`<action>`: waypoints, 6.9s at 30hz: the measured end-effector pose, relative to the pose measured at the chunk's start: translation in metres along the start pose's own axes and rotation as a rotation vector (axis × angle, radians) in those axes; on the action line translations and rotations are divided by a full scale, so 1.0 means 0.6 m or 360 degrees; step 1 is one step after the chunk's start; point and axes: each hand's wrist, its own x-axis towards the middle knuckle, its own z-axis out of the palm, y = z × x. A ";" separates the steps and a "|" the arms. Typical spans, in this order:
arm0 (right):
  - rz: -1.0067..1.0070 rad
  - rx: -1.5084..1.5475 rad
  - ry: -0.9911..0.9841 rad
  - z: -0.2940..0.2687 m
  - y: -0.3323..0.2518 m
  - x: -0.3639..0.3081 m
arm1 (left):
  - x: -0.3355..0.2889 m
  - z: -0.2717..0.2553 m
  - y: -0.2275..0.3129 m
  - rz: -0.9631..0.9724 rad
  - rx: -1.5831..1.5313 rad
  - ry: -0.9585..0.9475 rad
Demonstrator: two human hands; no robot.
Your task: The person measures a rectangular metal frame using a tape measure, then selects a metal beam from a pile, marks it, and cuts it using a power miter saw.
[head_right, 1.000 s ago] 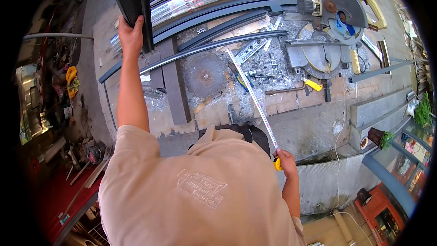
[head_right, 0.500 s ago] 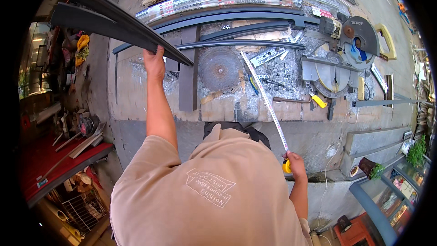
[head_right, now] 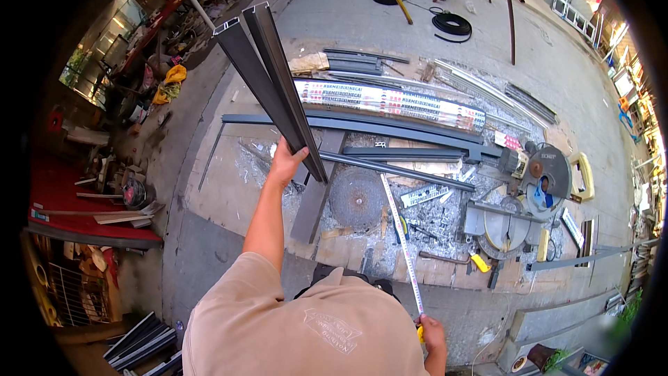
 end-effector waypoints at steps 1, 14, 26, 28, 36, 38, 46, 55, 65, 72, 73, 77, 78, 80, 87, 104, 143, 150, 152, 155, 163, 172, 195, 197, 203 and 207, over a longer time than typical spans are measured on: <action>0.0035 0.0042 -0.0008 -0.002 0.003 0.004 | -0.003 0.000 0.004 -0.0001 0.0011 -0.0005; -0.0060 0.0000 -0.0003 -0.001 -0.019 0.024 | -0.004 -0.022 -0.018 0.0053 0.0058 -0.0135; -0.0111 0.0071 0.0044 -0.002 0.002 0.006 | 0.073 0.070 0.010 0.0338 0.0900 -0.0433; -0.0073 0.0183 0.0111 0.008 0.013 -0.013 | 0.079 0.120 0.027 0.0277 0.1033 -0.0507; 0.0072 0.0600 0.0259 0.076 0.125 -0.089 | 0.176 0.276 -0.034 0.0618 0.1654 -0.1391; 0.0131 0.0698 0.0314 0.102 0.143 -0.111 | 0.189 0.310 -0.060 0.0724 0.1804 -0.1517; 0.0321 0.0929 0.0328 0.189 0.207 -0.164 | 0.226 0.372 -0.161 0.0661 0.2225 -0.1537; 0.0271 0.0735 0.0391 0.166 0.177 -0.198 | 0.115 0.353 -0.109 0.0965 0.2019 -0.0951; 0.0128 0.0778 0.0257 0.060 0.281 -0.190 | -0.274 0.389 -0.052 0.0484 0.1658 -0.1474; 0.0015 0.0671 0.0286 -0.060 0.385 -0.189 | -0.435 0.419 -0.040 0.0095 0.1613 -0.1717; 0.0025 0.0721 0.0318 -0.066 0.396 -0.191 | -0.446 0.432 -0.035 0.0073 0.1657 -0.1737; 0.0047 0.0918 0.0377 -0.096 0.456 -0.200 | -0.488 0.492 -0.015 0.0008 0.1538 -0.1767; 0.0045 0.0960 0.0386 -0.092 0.465 -0.202 | -0.494 0.500 -0.005 -0.0124 0.1462 -0.1803; 0.0053 0.1015 0.0416 -0.097 0.475 -0.204 | -0.494 0.524 -0.014 -0.0240 0.1348 -0.1886; 0.0080 0.1158 0.0441 -0.133 0.478 -0.178 | -0.483 0.624 -0.038 -0.0678 0.0899 -0.2057; -0.0016 0.1169 0.0465 -0.381 0.341 -0.110 | -0.443 0.878 -0.012 -0.0223 0.0630 -0.2291; -0.0822 0.0311 -0.0336 -0.790 0.172 -0.001 | -0.691 0.760 0.071 -0.0362 0.0557 -0.0978; -0.0758 0.0354 -0.0329 -0.768 0.186 0.022 | -0.625 0.773 0.182 0.0026 0.0431 -0.0477; -0.0679 0.0362 -0.0315 -0.758 0.179 0.025 | -0.584 0.781 0.217 0.0060 0.0132 -0.0191; -0.0704 0.0428 -0.0320 -0.732 0.147 0.034 | -0.486 0.741 0.222 0.0242 -0.0560 -0.0010; -0.0773 0.0157 -0.0345 -0.657 0.002 0.028 | -0.349 0.658 0.181 -0.0091 -0.1587 0.0444; -0.0820 0.0102 -0.0343 -0.593 -0.136 0.027 | -0.296 0.617 0.095 -0.0516 -0.2328 0.0482; -0.0926 -0.0197 -0.0591 -0.736 -0.183 0.107 | -0.383 0.722 0.194 -0.0220 -0.2128 0.0575; -0.0933 -0.0177 -0.0587 -0.750 -0.175 0.118 | -0.393 0.724 0.207 -0.0110 -0.2136 0.0347; -0.0856 -0.0190 -0.0565 -0.780 -0.166 0.112 | -0.438 0.808 0.314 0.0152 -0.1155 -0.0109; -0.0949 -0.0194 -0.0568 -0.785 -0.145 0.122 | -0.445 0.857 0.338 0.0178 -0.0144 -0.0301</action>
